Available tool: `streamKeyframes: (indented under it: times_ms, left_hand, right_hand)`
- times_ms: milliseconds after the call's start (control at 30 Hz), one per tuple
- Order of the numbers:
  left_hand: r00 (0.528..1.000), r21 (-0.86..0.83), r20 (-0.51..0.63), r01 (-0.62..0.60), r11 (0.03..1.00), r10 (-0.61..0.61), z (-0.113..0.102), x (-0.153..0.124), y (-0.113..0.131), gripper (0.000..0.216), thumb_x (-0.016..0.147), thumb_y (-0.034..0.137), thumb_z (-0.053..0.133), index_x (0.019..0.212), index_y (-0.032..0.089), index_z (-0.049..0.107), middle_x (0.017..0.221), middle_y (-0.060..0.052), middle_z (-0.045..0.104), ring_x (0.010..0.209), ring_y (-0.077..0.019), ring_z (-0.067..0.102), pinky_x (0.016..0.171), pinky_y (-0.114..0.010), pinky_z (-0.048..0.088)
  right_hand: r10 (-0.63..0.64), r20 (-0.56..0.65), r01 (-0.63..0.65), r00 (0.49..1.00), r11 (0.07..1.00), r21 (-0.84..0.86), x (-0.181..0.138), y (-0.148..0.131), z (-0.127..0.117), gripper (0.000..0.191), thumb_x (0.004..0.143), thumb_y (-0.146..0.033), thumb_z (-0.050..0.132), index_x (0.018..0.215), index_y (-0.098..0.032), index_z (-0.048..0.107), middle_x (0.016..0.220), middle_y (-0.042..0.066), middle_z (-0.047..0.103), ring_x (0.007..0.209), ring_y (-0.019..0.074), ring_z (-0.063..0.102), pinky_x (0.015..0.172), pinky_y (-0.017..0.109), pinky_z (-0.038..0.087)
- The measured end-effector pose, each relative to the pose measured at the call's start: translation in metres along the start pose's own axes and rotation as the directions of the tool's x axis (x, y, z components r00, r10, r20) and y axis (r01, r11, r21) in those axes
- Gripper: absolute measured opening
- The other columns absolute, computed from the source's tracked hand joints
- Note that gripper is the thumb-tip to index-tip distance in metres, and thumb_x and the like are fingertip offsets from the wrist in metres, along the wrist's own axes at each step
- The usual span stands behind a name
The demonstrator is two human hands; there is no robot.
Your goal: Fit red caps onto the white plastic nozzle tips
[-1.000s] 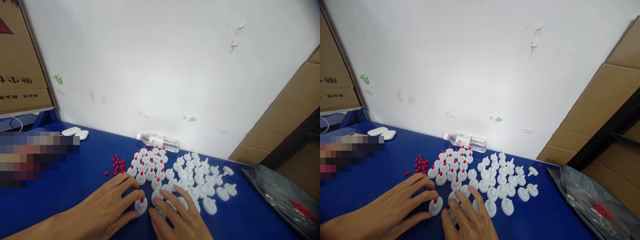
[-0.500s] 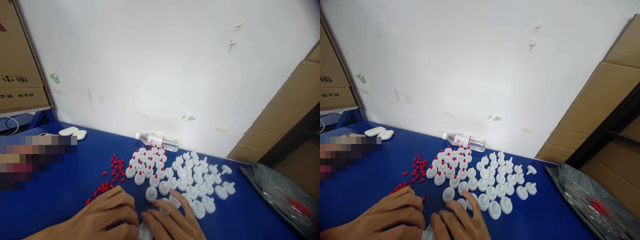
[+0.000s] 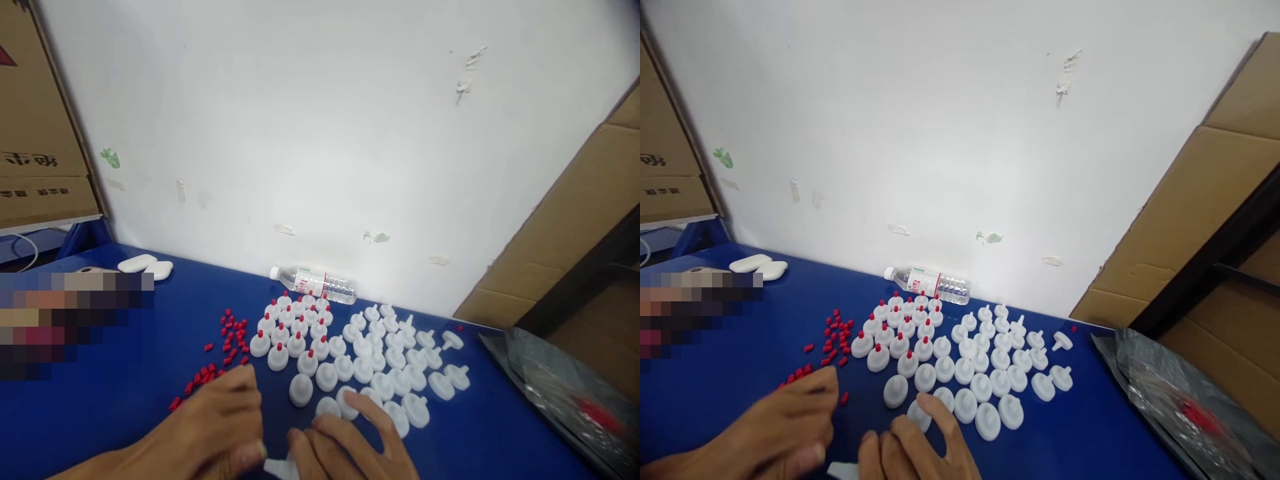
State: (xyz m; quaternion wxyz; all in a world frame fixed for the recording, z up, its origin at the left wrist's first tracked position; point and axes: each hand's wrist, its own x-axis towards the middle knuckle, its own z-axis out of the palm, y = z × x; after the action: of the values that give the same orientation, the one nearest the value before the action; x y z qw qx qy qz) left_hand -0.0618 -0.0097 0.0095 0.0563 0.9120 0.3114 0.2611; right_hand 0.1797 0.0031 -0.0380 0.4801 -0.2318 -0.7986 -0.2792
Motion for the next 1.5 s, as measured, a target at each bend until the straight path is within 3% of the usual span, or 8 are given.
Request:
streamKeyframes:
  times_ms: [133,333,600,833,1033,1200,1333,1500]
  left_hand:
    - [0.955,0.015,-0.209,0.218,0.976,-0.210,-0.016,0.006,-0.018,0.037,0.109,0.023,0.035,0.079,0.024,0.055,0.072,0.002,0.059,0.071,-0.0174,0.052,0.067,-0.028,0.046]
    - [0.991,0.009,0.072,0.112,0.994,-0.112,-0.008,0.013,-0.018,0.018,0.103,0.012,0.048,0.098,0.022,0.062,0.099,-0.003,0.064,0.092,-0.0180,0.057,0.084,-0.028,0.050]
    - [0.970,0.093,0.166,0.166,0.982,-0.179,0.001,0.008,-0.022,0.018,0.102,0.011,0.047,0.096,0.021,0.060,0.104,-0.004,0.061,0.099,-0.0217,0.055,0.090,-0.034,0.046]
    - [0.971,0.171,0.093,0.201,0.964,-0.219,-0.001,0.010,-0.028,0.017,0.101,0.013,0.044,0.097,0.020,0.058,0.100,-0.005,0.059,0.095,-0.0230,0.053,0.093,-0.040,0.045]
    - [0.964,0.194,-0.061,0.265,0.945,-0.258,0.006,0.003,-0.021,0.038,0.103,0.017,0.038,0.138,0.026,0.052,0.125,-0.006,0.060,0.114,-0.0225,0.057,0.103,-0.036,0.047]
    - [0.984,0.322,-0.031,0.174,0.931,-0.173,0.004,-0.001,-0.023,0.062,0.101,0.016,0.042,0.161,0.029,0.031,0.141,-0.008,0.055,0.129,-0.0252,0.054,0.112,-0.040,0.045]
    - [0.991,0.300,0.021,0.123,0.946,-0.136,0.000,0.003,-0.023,0.057,0.098,0.011,0.045,0.153,0.027,0.043,0.132,-0.008,0.059,0.119,-0.0237,0.059,0.104,-0.037,0.051]
    - [0.990,0.182,0.011,0.135,0.974,-0.139,0.003,0.009,-0.024,0.019,0.104,0.019,0.052,0.118,0.026,0.062,0.111,-0.005,0.062,0.102,-0.0217,0.059,0.092,-0.033,0.052]
  right_hand:
    - [0.037,0.152,-0.050,0.988,0.996,0.080,0.015,0.021,-0.017,0.017,0.095,-0.021,0.058,0.101,-0.019,0.074,0.078,-0.004,0.075,0.075,0.0115,0.074,0.115,0.036,0.046]
    - [0.077,0.135,-0.096,0.988,0.985,0.141,0.021,0.018,-0.017,0.020,0.095,-0.018,0.054,0.099,-0.020,0.073,0.085,-0.005,0.078,0.081,0.0107,0.074,0.124,0.031,0.029]
    - [0.095,0.160,-0.131,0.983,0.965,0.229,0.016,0.015,-0.013,0.023,0.087,-0.006,0.052,0.093,-0.023,0.067,0.085,-0.007,0.078,0.081,0.0100,0.073,0.116,0.030,0.040]
    - [0.061,0.122,-0.082,0.991,0.980,0.180,0.014,0.015,-0.007,0.027,0.105,-0.034,0.054,0.084,-0.024,0.068,0.092,-0.002,0.077,0.088,0.0143,0.071,0.110,0.032,0.045]
    - [0.125,0.159,-0.157,0.979,0.967,0.201,0.021,0.016,-0.010,0.031,0.107,-0.045,0.052,0.090,-0.027,0.071,0.088,-0.006,0.078,0.085,0.0127,0.072,0.113,0.029,0.042]
    - [0.069,0.285,-0.091,0.956,0.994,0.065,0.022,0.028,-0.021,0.025,0.106,-0.041,0.052,0.111,-0.029,0.074,0.117,0.000,0.079,0.108,0.0197,0.073,0.107,0.039,0.051]
    - [0.022,0.424,-0.023,0.905,1.000,-0.003,0.011,0.036,-0.023,0.036,0.101,-0.043,0.057,0.133,-0.028,0.067,0.140,0.003,0.069,0.125,0.0268,0.067,0.103,0.048,0.057]
    - [-0.053,0.448,0.043,0.892,0.999,0.034,0.005,0.040,-0.023,0.046,0.102,-0.051,0.057,0.141,-0.028,0.063,0.145,0.004,0.065,0.132,0.0266,0.062,0.111,0.049,0.052]
